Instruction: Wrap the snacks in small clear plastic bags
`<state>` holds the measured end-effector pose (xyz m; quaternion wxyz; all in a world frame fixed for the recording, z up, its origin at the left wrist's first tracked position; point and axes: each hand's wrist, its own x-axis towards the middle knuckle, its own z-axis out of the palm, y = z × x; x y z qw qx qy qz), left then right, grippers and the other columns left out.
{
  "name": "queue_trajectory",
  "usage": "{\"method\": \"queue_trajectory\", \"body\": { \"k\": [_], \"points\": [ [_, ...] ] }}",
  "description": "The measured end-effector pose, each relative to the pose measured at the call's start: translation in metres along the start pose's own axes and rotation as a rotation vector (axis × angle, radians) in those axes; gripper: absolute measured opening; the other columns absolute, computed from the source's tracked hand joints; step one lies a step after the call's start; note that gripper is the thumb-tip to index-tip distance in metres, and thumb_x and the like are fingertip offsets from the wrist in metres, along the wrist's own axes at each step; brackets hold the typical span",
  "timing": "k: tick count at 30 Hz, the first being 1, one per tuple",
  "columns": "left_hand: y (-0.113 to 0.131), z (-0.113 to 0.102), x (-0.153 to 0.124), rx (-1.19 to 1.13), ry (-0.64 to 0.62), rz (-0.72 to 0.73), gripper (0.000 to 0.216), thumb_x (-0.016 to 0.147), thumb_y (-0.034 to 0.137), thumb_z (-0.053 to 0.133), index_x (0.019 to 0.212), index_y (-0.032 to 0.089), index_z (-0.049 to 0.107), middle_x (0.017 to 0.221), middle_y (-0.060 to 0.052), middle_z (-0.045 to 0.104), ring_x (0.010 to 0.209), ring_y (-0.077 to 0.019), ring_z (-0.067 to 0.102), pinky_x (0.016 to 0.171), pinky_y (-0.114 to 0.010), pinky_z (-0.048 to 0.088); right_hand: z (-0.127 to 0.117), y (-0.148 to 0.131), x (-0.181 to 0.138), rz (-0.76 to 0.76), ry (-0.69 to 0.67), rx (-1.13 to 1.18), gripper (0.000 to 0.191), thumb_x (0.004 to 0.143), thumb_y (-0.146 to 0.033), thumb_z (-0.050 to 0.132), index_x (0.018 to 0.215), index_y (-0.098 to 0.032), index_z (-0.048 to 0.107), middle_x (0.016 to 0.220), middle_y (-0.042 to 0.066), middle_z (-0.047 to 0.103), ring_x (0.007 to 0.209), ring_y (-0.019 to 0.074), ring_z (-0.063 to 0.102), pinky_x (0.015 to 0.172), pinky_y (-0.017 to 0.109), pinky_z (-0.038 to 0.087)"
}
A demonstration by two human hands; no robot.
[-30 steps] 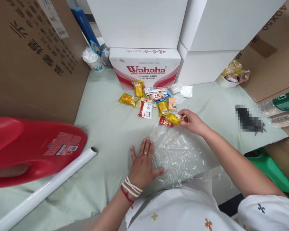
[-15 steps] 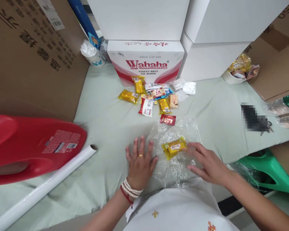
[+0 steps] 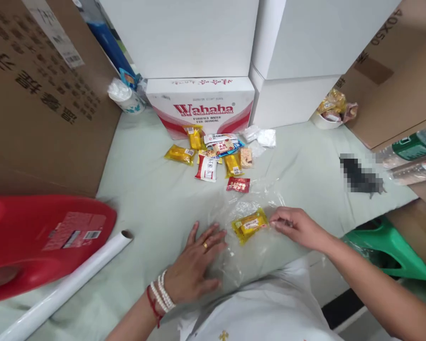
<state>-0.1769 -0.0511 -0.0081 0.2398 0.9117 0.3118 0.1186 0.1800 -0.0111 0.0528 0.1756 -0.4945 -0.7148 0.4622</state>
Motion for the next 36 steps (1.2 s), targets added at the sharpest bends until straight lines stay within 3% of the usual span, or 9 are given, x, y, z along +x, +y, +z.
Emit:
{"method": "queue_trajectory", "body": {
  "k": [4,9,12,15,19,22,28,32,36],
  "points": [
    [0.001,0.017,0.008,0.045,0.166,-0.067,0.015,0.095,0.022,0.058,0.106,0.025,0.068,0.137,-0.006,0.070,0.144,-0.0267,0.050,0.129,-0.061,-0.001,-0.025,0.012,0.029,0.304,-0.121,0.035,0.033,0.094,-0.050,0.057,0.087,-0.019,0.064,0.064,-0.001,0.059,0.058,0.0150,0.055,0.056,0.026,0.043],
    [0.002,0.019,0.014,0.050,0.263,-0.081,0.030,0.099,0.015,0.048,0.122,0.025,0.064,0.132,-0.006,0.073,0.137,-0.0210,0.058,0.130,-0.055,0.000,-0.060,-0.017,0.076,0.100,0.039,-0.434,0.035,0.097,-0.049,0.053,0.099,-0.020,0.072,0.094,0.007,0.074,0.082,0.0206,0.064,0.074,0.030,0.046],
    [0.005,0.018,0.013,0.076,0.283,-0.056,0.041,0.098,0.015,0.050,0.137,0.025,0.058,0.135,-0.007,0.071,0.138,-0.0233,0.057,0.129,-0.058,-0.002,-0.049,-0.045,0.122,0.130,0.109,-0.740,0.037,0.101,-0.048,0.049,0.100,-0.022,0.074,0.102,0.011,0.075,0.101,0.0275,0.063,0.079,0.033,0.046],
    [0.007,0.020,0.012,0.080,0.281,-0.072,0.046,0.100,0.020,0.052,0.145,0.026,0.053,0.136,-0.008,0.070,0.138,-0.0249,0.057,0.129,-0.061,0.000,-0.020,-0.057,0.167,0.265,-0.023,-0.867,0.035,0.096,-0.049,0.059,0.102,-0.020,0.076,0.106,0.017,0.074,0.114,0.0337,0.059,0.079,0.034,0.047],
    [0.010,0.028,0.012,0.050,0.293,-0.126,0.044,0.102,0.025,0.050,0.145,0.029,0.054,0.138,-0.007,0.070,0.139,-0.0253,0.056,0.128,-0.063,-0.002,0.002,-0.049,0.194,0.265,-0.133,-0.828,0.027,0.087,-0.032,0.073,0.110,-0.019,0.077,0.106,0.014,0.076,0.101,0.0283,0.067,0.074,0.029,0.046],
    [0.011,0.032,0.011,0.050,0.288,-0.154,0.042,0.103,0.027,0.048,0.145,0.028,0.055,0.140,-0.007,0.068,0.140,-0.0256,0.055,0.127,-0.064,-0.004,-0.008,-0.043,0.186,0.205,-0.130,-0.749,0.026,0.089,-0.026,0.069,0.114,-0.020,0.076,0.102,0.007,0.077,0.090,0.0221,0.068,0.072,0.026,0.045],
    [0.011,0.032,0.009,0.038,0.323,-0.155,0.042,0.102,0.027,0.049,0.142,0.031,0.058,0.140,-0.006,0.067,0.144,-0.0278,0.049,0.126,-0.065,0.009,-0.046,-0.046,0.132,-0.135,0.180,-0.344,0.022,0.092,-0.032,0.063,0.101,-0.019,0.078,0.089,0.004,0.075,0.075,0.0178,0.062,0.073,0.029,0.045],
    [0.016,0.029,0.010,-0.066,0.448,-0.196,0.034,0.100,0.026,0.050,0.128,0.032,0.067,0.133,-0.005,0.070,0.144,-0.0268,0.047,0.124,-0.059,0.026,-0.040,-0.045,0.102,-0.258,-0.034,-0.210,0.024,0.094,-0.038,0.063,0.100,-0.020,0.078,0.091,0.006,0.075,0.086,0.0201,0.063,0.082,0.032,0.047],
    [0.020,0.028,0.018,-0.213,0.542,-0.328,0.024,0.101,0.025,0.048,0.110,0.028,0.071,0.109,-0.003,0.077,0.127,-0.0242,0.062,0.120,-0.055,0.035,-0.016,-0.032,0.087,-0.189,-0.206,-0.170,0.023,0.095,-0.036,0.062,0.101,-0.020,0.077,0.094,0.007,0.075,0.092,0.0213,0.064,0.084,0.032,0.047]
  ]
}}
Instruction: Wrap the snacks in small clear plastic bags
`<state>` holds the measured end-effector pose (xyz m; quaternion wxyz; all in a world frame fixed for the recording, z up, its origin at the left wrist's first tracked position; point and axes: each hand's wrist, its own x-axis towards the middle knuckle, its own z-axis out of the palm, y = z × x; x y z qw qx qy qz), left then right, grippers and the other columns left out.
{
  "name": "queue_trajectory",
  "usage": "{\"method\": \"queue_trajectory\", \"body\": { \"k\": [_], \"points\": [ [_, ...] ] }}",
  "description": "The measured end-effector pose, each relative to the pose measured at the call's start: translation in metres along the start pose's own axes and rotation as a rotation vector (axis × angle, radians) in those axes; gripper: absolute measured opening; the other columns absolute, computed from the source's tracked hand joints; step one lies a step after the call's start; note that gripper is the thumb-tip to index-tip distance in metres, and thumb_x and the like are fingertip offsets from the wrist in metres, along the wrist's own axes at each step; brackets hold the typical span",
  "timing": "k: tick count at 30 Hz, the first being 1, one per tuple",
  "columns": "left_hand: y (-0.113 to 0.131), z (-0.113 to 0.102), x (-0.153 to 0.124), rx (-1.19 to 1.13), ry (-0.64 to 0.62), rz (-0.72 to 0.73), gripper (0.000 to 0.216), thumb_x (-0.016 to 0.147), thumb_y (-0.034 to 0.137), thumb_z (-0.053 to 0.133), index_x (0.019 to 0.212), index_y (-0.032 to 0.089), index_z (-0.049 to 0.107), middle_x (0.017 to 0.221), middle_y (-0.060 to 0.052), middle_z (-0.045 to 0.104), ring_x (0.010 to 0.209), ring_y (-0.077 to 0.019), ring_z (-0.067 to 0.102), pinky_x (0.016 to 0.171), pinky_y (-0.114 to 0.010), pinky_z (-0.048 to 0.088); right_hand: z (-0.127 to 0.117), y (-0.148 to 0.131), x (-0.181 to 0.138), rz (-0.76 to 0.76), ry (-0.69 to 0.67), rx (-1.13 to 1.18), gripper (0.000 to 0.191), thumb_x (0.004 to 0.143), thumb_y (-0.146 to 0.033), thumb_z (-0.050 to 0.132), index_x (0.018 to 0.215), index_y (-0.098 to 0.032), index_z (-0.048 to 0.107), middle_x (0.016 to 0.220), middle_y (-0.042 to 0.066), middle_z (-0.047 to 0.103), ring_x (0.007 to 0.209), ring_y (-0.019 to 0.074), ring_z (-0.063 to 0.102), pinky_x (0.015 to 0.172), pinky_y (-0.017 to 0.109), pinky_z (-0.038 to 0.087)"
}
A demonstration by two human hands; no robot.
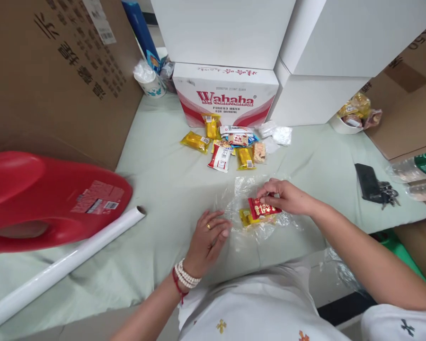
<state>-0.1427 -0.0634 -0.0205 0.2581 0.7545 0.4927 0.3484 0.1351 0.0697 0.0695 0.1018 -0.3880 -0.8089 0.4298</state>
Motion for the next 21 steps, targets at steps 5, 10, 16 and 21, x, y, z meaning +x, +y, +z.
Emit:
{"method": "queue_trajectory", "body": {
  "k": [5,10,16,21],
  "points": [
    [0.007,0.000,0.010,-0.062,0.122,-0.227,0.028,0.103,0.030,0.045,0.088,0.024,0.068,0.090,-0.004,0.075,0.108,-0.0236,0.069,0.110,-0.050,0.047,0.021,0.021,-0.003,0.246,0.010,0.270,0.030,0.089,-0.045,0.065,0.097,-0.018,0.073,0.078,0.003,0.070,0.065,0.0150,0.057,0.061,0.026,0.043],
    [0.030,-0.011,0.006,0.064,0.042,0.115,0.050,0.096,0.034,0.048,0.145,0.026,0.047,0.145,-0.014,0.058,0.147,-0.0335,0.044,0.125,-0.067,0.021,0.015,0.031,0.007,0.344,0.071,0.409,0.031,0.080,-0.045,0.071,0.093,-0.017,0.072,0.074,0.000,0.066,0.062,0.0127,0.054,0.056,0.024,0.041],
    [0.044,0.007,0.021,0.251,0.120,0.116,0.046,0.094,0.030,0.063,0.140,0.028,0.054,0.104,-0.006,0.075,0.125,-0.0294,0.061,0.123,-0.066,0.019,0.018,0.029,0.020,0.324,-0.118,0.440,0.024,0.079,-0.036,0.071,0.092,-0.016,0.073,0.078,0.001,0.070,0.066,0.0131,0.058,0.059,0.023,0.044],
    [0.048,0.005,0.050,0.082,0.176,0.127,0.012,0.097,0.023,0.059,0.090,0.025,0.069,0.085,-0.001,0.072,0.103,-0.0217,0.066,0.110,-0.051,0.045,0.016,0.034,0.025,0.238,-0.143,0.435,0.027,0.077,-0.039,0.072,0.091,-0.016,0.073,0.080,0.001,0.071,0.070,0.0133,0.059,0.063,0.023,0.046]
  ]
}}
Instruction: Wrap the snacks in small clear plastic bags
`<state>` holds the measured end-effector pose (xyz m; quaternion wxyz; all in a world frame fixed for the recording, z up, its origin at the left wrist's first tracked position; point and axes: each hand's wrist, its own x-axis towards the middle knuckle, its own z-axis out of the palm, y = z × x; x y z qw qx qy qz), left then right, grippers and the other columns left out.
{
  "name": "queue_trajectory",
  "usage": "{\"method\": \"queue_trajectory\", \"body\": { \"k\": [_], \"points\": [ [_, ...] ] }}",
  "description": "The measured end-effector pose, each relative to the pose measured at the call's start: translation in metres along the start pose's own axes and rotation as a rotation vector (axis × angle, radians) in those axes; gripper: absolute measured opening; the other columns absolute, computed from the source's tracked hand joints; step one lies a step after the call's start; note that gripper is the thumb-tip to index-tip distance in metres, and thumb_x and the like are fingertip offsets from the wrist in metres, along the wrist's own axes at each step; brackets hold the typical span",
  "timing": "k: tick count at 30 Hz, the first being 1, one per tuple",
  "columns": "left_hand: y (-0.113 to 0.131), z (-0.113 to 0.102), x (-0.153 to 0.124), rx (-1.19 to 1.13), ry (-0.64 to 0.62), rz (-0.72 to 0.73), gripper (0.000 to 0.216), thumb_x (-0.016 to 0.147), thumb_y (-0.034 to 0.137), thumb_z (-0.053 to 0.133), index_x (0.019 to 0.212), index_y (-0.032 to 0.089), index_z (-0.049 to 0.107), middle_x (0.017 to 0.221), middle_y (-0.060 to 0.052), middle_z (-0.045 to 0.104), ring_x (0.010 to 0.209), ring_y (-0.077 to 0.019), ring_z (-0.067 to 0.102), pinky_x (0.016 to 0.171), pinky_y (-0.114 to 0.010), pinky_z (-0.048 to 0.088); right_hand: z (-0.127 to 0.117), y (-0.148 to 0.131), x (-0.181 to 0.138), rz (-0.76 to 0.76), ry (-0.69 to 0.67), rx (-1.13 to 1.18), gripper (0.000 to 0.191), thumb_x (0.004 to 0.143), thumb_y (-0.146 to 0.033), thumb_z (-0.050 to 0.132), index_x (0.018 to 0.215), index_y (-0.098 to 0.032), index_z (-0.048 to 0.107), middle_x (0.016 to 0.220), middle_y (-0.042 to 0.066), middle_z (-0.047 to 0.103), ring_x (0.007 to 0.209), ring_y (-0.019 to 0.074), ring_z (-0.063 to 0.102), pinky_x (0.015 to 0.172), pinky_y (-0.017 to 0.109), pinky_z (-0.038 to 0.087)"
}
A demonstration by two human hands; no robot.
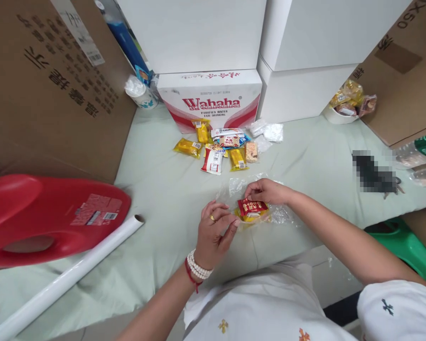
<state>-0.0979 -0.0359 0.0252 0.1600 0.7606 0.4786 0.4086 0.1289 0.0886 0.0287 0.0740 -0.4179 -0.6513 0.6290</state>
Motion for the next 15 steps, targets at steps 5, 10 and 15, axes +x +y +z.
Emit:
{"method": "queue_trajectory", "body": {
  "k": [5,10,15],
  "points": [
    [0.000,0.015,0.017,-0.092,0.021,-0.132,0.020,0.100,0.028,0.053,0.087,0.022,0.067,0.093,-0.006,0.071,0.107,-0.0216,0.066,0.095,-0.040,0.054,0.000,-0.003,-0.007,-0.015,-0.132,-0.037,0.032,0.081,-0.045,0.071,0.094,-0.016,0.073,0.072,-0.002,0.065,0.062,0.0117,0.054,0.058,0.022,0.041],
    [-0.017,0.047,0.017,0.187,-0.061,-0.373,0.019,0.089,0.020,0.057,0.071,0.021,0.061,0.082,-0.007,0.070,0.087,-0.0244,0.066,0.081,-0.041,0.050,0.009,-0.004,-0.015,-0.043,-0.123,-0.081,0.036,0.080,-0.052,0.075,0.086,-0.016,0.072,0.075,-0.001,0.066,0.068,0.0134,0.057,0.065,0.024,0.044],
    [-0.023,0.054,0.011,0.372,-0.146,-0.429,0.019,0.085,0.020,0.060,0.067,0.021,0.063,0.084,-0.009,0.071,0.101,-0.0313,0.063,0.086,-0.047,0.044,0.013,0.005,-0.028,0.042,0.009,0.102,0.063,0.091,-0.075,0.052,0.100,-0.016,0.073,0.080,0.003,0.068,0.077,0.0171,0.061,0.076,0.030,0.049]
  ]
}}
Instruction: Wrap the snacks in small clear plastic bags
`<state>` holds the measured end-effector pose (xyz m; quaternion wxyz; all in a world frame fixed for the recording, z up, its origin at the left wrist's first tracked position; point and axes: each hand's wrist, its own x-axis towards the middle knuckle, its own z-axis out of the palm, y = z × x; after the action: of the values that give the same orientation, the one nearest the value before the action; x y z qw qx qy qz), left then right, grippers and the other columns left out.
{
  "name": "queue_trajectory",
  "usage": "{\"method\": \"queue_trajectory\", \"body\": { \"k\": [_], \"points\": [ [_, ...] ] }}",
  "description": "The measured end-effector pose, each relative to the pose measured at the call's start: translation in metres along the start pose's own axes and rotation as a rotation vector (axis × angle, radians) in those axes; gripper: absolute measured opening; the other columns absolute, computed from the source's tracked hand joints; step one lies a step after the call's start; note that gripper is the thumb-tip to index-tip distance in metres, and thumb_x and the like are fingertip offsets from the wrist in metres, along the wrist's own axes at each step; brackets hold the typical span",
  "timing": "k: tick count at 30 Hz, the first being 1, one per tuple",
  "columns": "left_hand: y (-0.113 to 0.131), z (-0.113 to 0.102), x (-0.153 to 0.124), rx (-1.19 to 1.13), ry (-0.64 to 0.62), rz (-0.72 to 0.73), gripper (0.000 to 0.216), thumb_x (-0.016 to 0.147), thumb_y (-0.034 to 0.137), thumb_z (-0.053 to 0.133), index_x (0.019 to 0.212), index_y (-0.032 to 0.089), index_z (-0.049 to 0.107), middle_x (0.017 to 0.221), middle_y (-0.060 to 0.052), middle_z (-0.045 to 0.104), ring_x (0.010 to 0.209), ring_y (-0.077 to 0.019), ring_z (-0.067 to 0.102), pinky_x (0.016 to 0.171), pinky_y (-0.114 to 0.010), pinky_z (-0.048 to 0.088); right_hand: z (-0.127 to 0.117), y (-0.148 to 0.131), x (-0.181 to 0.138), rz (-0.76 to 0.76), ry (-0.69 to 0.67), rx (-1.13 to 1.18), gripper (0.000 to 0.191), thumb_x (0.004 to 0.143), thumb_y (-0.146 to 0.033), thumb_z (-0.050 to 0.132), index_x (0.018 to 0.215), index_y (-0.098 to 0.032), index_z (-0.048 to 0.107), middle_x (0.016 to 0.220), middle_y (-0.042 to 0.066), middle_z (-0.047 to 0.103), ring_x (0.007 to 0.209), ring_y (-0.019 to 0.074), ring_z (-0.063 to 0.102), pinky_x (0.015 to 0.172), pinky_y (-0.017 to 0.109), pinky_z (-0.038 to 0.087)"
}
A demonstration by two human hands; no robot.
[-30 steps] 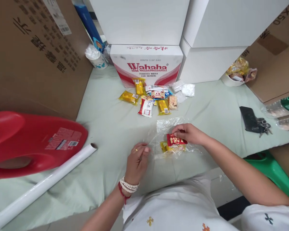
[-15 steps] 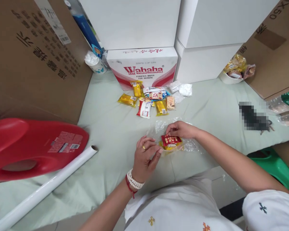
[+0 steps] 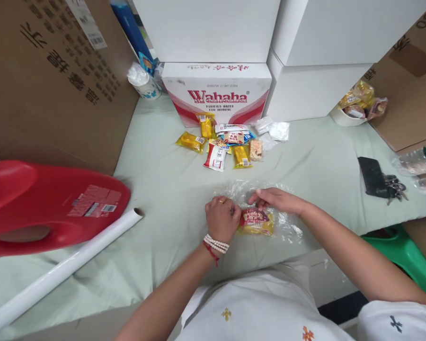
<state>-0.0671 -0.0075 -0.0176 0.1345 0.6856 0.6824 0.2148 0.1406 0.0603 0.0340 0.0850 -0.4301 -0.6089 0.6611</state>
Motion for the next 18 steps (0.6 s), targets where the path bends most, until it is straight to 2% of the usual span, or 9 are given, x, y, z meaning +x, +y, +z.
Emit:
{"method": "queue_trajectory", "body": {
  "k": [3,5,6,9,11,12,14,16,18],
  "points": [
    [-0.004,0.002,0.002,-0.031,-0.016,-0.019,0.020,0.088,0.022,0.057,0.069,0.021,0.064,0.082,-0.010,0.069,0.099,-0.0313,0.062,0.087,-0.048,0.045,0.006,0.008,-0.006,-0.027,0.001,-0.018,0.054,0.084,-0.070,0.068,0.100,-0.018,0.072,0.085,0.003,0.068,0.079,0.0177,0.062,0.073,0.029,0.049],
    [-0.009,0.000,0.003,-0.116,0.043,-0.009,0.016,0.090,0.024,0.056,0.081,0.020,0.068,0.090,-0.011,0.068,0.100,-0.0311,0.060,0.089,-0.049,0.047,0.011,0.012,-0.006,-0.040,0.009,-0.049,0.046,0.082,-0.063,0.073,0.094,-0.019,0.070,0.079,0.001,0.066,0.071,0.0161,0.059,0.067,0.027,0.047],
    [-0.011,-0.003,0.002,-0.162,0.115,-0.002,0.015,0.092,0.026,0.055,0.092,0.019,0.068,0.099,-0.013,0.068,0.105,-0.0316,0.059,0.093,-0.051,0.047,0.013,0.014,-0.006,-0.041,0.021,-0.058,0.042,0.084,-0.060,0.072,0.091,-0.018,0.070,0.077,0.001,0.065,0.068,0.0152,0.057,0.065,0.026,0.046],
    [-0.014,-0.022,-0.011,-0.187,0.438,0.064,0.033,0.094,0.027,0.056,0.125,0.017,0.059,0.127,-0.019,0.058,0.129,-0.0345,0.049,0.106,-0.054,0.041,0.017,0.015,-0.001,-0.046,0.034,-0.095,0.033,0.089,-0.052,0.067,0.089,-0.018,0.069,0.076,0.000,0.065,0.065,0.0137,0.055,0.062,0.025,0.044],
    [-0.010,-0.038,-0.026,-0.105,0.549,0.226,0.035,0.093,0.022,0.057,0.128,0.024,0.058,0.124,-0.014,0.062,0.129,-0.0326,0.051,0.108,-0.052,0.038,0.018,0.016,0.002,-0.046,0.036,-0.128,0.028,0.089,-0.047,0.066,0.087,-0.019,0.069,0.076,0.000,0.065,0.065,0.0134,0.054,0.062,0.025,0.042],
    [-0.006,-0.044,-0.034,-0.068,0.524,0.339,0.036,0.092,0.018,0.057,0.127,0.027,0.060,0.118,-0.010,0.066,0.124,-0.0300,0.056,0.106,-0.050,0.038,0.018,0.016,0.003,-0.046,0.038,-0.143,0.026,0.089,-0.045,0.066,0.086,-0.018,0.068,0.076,0.000,0.065,0.065,0.0133,0.054,0.061,0.024,0.042],
    [0.004,-0.049,-0.047,-0.026,0.357,0.489,0.040,0.093,0.016,0.054,0.130,0.030,0.062,0.113,-0.006,0.073,0.114,-0.0262,0.063,0.105,-0.047,0.036,0.018,0.016,0.004,-0.042,0.037,-0.161,0.023,0.089,-0.041,0.065,0.085,-0.018,0.067,0.074,-0.001,0.066,0.065,0.0135,0.056,0.062,0.024,0.042],
    [0.013,-0.045,-0.052,-0.010,0.154,0.491,0.041,0.095,0.018,0.051,0.134,0.028,0.062,0.117,-0.007,0.076,0.114,-0.0264,0.065,0.104,-0.047,0.035,0.018,0.016,0.003,-0.022,0.020,-0.163,0.023,0.089,-0.040,0.064,0.084,-0.018,0.067,0.071,-0.001,0.066,0.065,0.0145,0.058,0.062,0.025,0.044],
    [0.017,-0.034,-0.051,0.000,0.011,0.454,0.039,0.096,0.019,0.050,0.132,0.025,0.065,0.122,-0.009,0.076,0.115,-0.0276,0.065,0.101,-0.048,0.037,0.016,0.015,0.002,-0.009,-0.002,-0.184,0.024,0.090,-0.040,0.062,0.083,-0.018,0.067,0.071,0.000,0.068,0.066,0.0160,0.061,0.063,0.026,0.045]
  ]
}}
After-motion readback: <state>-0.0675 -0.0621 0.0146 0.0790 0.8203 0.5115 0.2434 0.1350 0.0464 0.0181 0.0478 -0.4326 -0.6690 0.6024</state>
